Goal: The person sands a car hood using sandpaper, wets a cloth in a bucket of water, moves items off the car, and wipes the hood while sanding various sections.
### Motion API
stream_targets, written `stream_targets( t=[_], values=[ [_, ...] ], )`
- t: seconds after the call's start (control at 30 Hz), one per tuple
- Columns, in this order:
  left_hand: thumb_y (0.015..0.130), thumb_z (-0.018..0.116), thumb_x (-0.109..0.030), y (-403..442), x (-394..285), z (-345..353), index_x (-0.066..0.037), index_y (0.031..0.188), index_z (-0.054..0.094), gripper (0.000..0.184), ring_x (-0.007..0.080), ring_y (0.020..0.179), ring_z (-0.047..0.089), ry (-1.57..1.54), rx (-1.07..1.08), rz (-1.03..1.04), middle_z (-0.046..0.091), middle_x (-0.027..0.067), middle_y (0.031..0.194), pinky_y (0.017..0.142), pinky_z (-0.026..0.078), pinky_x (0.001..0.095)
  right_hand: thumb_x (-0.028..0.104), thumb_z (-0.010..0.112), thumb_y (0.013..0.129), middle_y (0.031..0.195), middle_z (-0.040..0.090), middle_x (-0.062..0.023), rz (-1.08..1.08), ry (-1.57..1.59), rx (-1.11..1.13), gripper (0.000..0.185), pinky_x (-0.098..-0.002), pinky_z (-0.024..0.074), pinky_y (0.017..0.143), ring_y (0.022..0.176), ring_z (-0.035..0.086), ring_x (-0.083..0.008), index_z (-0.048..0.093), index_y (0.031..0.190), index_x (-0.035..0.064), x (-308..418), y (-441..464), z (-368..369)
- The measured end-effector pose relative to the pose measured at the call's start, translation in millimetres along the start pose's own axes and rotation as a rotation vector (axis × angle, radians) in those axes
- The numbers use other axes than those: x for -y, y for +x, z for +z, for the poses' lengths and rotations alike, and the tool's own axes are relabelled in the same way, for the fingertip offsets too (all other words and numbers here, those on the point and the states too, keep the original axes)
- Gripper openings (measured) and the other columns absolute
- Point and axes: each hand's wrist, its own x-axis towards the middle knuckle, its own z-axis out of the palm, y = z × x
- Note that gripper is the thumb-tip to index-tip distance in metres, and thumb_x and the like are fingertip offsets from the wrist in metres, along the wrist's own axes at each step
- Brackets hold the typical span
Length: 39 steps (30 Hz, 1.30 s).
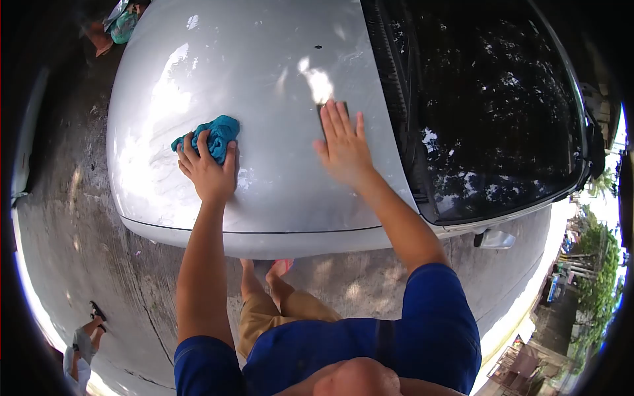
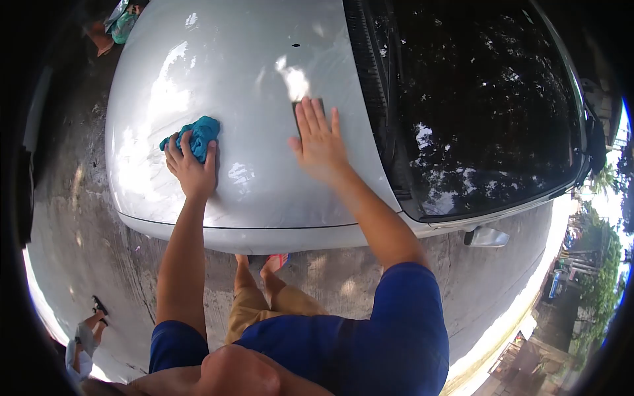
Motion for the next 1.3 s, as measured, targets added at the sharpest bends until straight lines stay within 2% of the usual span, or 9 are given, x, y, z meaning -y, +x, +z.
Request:
stream_targets(
  t=[0.13, 0.3, 0.5, 0.67, 0.77, 0.93, 1.07, 1.17, 1.3],
  values=[
    [0.096, 0.067, -0.058, 0.0, -2.2, -0.9, -0.017, 0.148, 0.052, 0.067, 0.0523, 0.155, 0.021, 0.019, 0.014, -0.024, 0.035, 0.0203, 0.163, 0.126, 0.014, 0.0661, 0.047, 0.032, 0.113, 0.178, 0.021, -0.0119, -0.258, 0.083, 0.235, 0.069, -0.0614, 0.0051, 0.131, 0.165, 0.015, -0.0291, 0.029, 0.168, 0.0049, 24.3, -52.8, -8.3],
    [0.095, 0.068, -0.058, 0.3, -4.1, -0.2, -0.017, 0.148, 0.052, 0.069, 0.0528, 0.155, 0.021, 0.011, -0.009, -0.046, 0.036, 0.0207, 0.163, 0.126, 0.014, 0.0666, 0.045, 0.034, 0.113, 0.178, 0.02, -0.0116, -0.042, -0.029, -0.089, 0.07, -0.0627, 0.0041, 0.131, 0.165, 0.017, -0.0277, 0.026, 0.168, 0.002, -31.4, 80.7, -4.2],
    [0.094, 0.069, -0.058, 5.7, -2.0, 3.0, -0.016, 0.148, 0.052, 0.07, 0.0535, 0.154, 0.023, 0.005, -0.013, -0.019, 0.036, 0.0212, 0.163, 0.125, 0.014, 0.0682, 0.044, 0.03, 0.113, 0.177, 0.023, -0.0142, -0.256, 0.059, 0.099, 0.069, -0.059, 0.0075, 0.131, 0.164, 0.02, -0.0274, 0.024, 0.168, 0.0014, 55.4, -18.6, 11.0],
    [0.094, 0.069, -0.058, 0.5, -0.9, -0.2, -0.017, 0.147, 0.053, 0.069, 0.054, 0.154, 0.023, 0.018, 0.014, -0.036, 0.036, 0.0218, 0.162, 0.125, 0.014, 0.0686, 0.045, 0.03, 0.113, 0.177, 0.022, -0.0138, 0.181, -0.073, -0.145, 0.07, -0.0601, 0.0059, 0.131, 0.165, 0.016, -0.0271, 0.025, 0.168, 0.0019, -54.4, 152.4, 3.1],
    [0.094, 0.069, -0.058, -2.7, 0.3, -1.0, -0.017, 0.147, 0.053, 0.069, 0.0536, 0.154, 0.022, 0.016, 0.026, -0.037, 0.036, 0.022, 0.162, 0.125, 0.013, 0.0681, 0.046, 0.034, 0.112, 0.178, 0.022, -0.0128, 0.029, 0.015, -0.092, 0.071, -0.0614, 0.0042, 0.131, 0.165, 0.014, -0.0275, 0.027, 0.167, 0.0017, 26.1, 57.2, 13.3],
    [0.094, 0.07, -0.056, 0.8, -1.0, -2.3, -0.016, 0.146, 0.053, 0.068, 0.0529, 0.154, 0.021, -0.001, 0.0, -0.013, 0.037, 0.0216, 0.162, 0.125, 0.014, 0.0671, 0.045, 0.035, 0.112, 0.178, 0.019, -0.0144, -0.109, 0.029, 0.01, 0.072, -0.0609, 0.0027, 0.131, 0.165, 0.015, -0.0288, 0.026, 0.168, 0.0017, -0.6, 40.9, -5.2],
    [0.094, 0.07, -0.056, 0.8, -1.1, -0.9, -0.017, 0.146, 0.053, 0.067, 0.0525, 0.154, 0.022, 0.007, 0.005, -0.029, 0.037, 0.0215, 0.161, 0.125, 0.014, 0.0675, 0.045, 0.035, 0.112, 0.178, 0.019, -0.0152, 0.258, -0.077, -0.127, 0.072, -0.059, 0.0021, 0.131, 0.165, 0.014, -0.0295, 0.025, 0.168, 0.002, -59.6, 140.3, -6.5],
    [0.094, 0.069, -0.057, -1.5, -0.9, -1.6, -0.017, 0.147, 0.052, 0.068, 0.0521, 0.154, 0.022, 0.017, 0.019, -0.027, 0.036, 0.0208, 0.162, 0.125, 0.013, 0.0674, 0.045, 0.037, 0.111, 0.178, 0.021, -0.0144, -0.147, 0.117, 0.086, 0.072, -0.0608, 0.0041, 0.131, 0.165, 0.015, -0.0295, 0.026, 0.168, 0.0022, 72.2, -17.0, 10.6],
    [0.095, 0.068, -0.058, 2.7, -0.1, -0.5, -0.017, 0.148, 0.052, 0.069, 0.0522, 0.154, 0.022, 0.028, 0.03, -0.031, 0.035, 0.0207, 0.163, 0.125, 0.013, 0.0676, 0.046, 0.034, 0.112, 0.178, 0.022, -0.0123, -0.109, 0.107, 0.078, 0.07, -0.0604, 0.004, 0.131, 0.165, 0.016, -0.0282, 0.027, 0.168, 0.0036, 24.5, 1.1, -8.1]
  ],
)
